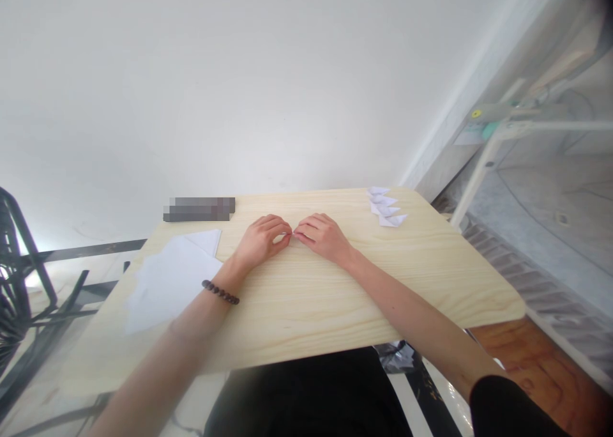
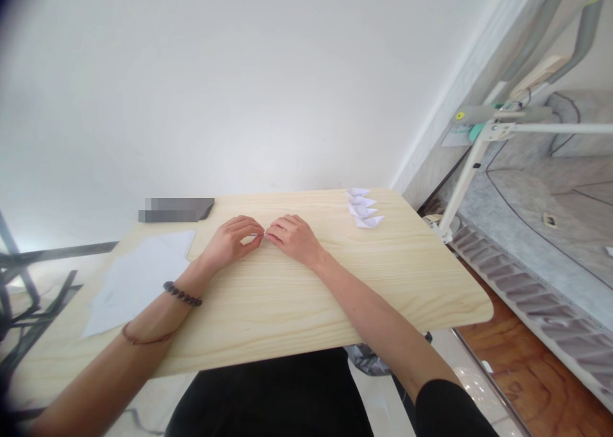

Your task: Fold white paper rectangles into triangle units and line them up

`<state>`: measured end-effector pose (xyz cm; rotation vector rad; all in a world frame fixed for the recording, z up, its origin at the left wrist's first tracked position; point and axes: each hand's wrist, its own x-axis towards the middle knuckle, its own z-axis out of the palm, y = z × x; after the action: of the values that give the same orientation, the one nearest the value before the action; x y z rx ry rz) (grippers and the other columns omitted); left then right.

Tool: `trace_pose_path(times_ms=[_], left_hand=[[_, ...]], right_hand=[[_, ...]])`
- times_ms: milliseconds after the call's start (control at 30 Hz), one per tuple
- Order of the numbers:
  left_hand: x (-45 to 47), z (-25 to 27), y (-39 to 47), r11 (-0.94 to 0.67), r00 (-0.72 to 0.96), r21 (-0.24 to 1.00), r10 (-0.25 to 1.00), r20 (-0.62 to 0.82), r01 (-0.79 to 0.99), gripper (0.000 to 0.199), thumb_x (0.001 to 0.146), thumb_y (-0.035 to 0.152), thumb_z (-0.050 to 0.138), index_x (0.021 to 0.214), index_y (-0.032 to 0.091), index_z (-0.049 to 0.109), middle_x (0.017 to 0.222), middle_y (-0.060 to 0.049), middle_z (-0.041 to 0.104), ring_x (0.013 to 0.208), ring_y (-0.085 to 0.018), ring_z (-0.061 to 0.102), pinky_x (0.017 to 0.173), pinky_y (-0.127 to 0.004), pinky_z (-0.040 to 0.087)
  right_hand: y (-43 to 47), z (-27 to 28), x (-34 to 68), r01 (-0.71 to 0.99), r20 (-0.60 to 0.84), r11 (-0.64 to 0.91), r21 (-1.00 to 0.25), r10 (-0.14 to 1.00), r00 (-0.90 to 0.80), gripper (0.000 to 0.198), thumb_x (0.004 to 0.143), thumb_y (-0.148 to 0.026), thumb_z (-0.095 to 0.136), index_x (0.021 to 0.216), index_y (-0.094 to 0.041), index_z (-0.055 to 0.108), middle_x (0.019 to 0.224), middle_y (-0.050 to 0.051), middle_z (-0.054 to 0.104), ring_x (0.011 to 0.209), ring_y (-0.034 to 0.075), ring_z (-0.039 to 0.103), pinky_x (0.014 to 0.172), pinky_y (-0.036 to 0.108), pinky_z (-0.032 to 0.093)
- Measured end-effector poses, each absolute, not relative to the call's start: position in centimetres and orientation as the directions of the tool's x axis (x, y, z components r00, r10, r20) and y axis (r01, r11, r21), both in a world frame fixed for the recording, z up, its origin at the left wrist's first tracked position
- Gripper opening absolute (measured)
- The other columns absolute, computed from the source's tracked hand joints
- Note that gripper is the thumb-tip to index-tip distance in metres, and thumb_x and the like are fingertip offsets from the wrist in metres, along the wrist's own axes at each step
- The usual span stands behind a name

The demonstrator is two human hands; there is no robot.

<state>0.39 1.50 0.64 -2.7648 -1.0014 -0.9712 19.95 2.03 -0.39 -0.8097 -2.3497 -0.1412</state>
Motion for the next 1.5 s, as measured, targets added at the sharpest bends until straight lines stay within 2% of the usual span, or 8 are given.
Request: trace_pose_path(times_ms=[700, 1000, 1233, 1500], left_hand=[[0.1, 1.4, 1.2, -0.736, 0.472, 0.21, 0.598, 0.648, 0.644, 0.011, 0.076, 0.02, 0.051, 0.081, 0.019, 0.06, 0.083, -0.003, 0.064, 0.086, -0.017, 0.054, 0.079, -0.033, 0.041], [-0.3, 1.0, 1.6, -0.704, 0.437, 0.197, 0.609, 0.662, 0.682, 0.012, 0.079, 0.025, 0.049, 0.079, 0.018, 0.059, 0.08, -0.004, 0.063, 0.081, -0.017, 0.054, 0.074, -0.032, 0.043], [-0.3, 0.9, 1.8, -0.642, 0.421, 0.139, 0.635, 0.648, 0.754, 0.018, 0.083, 0.03, 0.045, 0.079, 0.016, 0.056, 0.077, -0.007, 0.062, 0.078, -0.018, 0.054, 0.072, -0.033, 0.041], [0.4, 0.9, 1.4, -0.727, 0.54, 0.137, 0.609, 0.581, 0.672, 0.018, 0.083, 0.028, 0.044, 0.09, 0.018, 0.057, 0.088, -0.006, 0.062, 0.09, -0.018, 0.052, 0.079, -0.033, 0.039]], right_hand=[[3.1, 0.3, 22.0, 0.572, 0.624, 0.799, -0.185, 0.545, -0.56, 0.02, 0.084, -0.03, 0.043, 0.083, -0.023, 0.062, 0.089, 0.003, 0.061, 0.085, 0.016, 0.047, 0.078, 0.031, 0.034], [2.8, 0.4, 21.8, 0.563, 0.619, 0.797, -0.219, 0.559, -0.552, 0.02, 0.084, -0.03, 0.043, 0.082, -0.021, 0.061, 0.086, 0.004, 0.061, 0.084, 0.016, 0.048, 0.079, 0.032, 0.035], [2.7, 0.2, 21.5, 0.577, 0.623, 0.776, -0.254, 0.588, -0.516, 0.021, 0.083, -0.033, 0.044, 0.081, -0.02, 0.06, 0.083, 0.005, 0.06, 0.083, 0.016, 0.05, 0.079, 0.032, 0.036], [2.4, 0.1, 21.2, 0.59, 0.614, 0.776, -0.224, 0.582, -0.533, 0.023, 0.084, -0.034, 0.043, 0.08, -0.02, 0.061, 0.082, 0.005, 0.06, 0.082, 0.016, 0.05, 0.077, 0.031, 0.037]])
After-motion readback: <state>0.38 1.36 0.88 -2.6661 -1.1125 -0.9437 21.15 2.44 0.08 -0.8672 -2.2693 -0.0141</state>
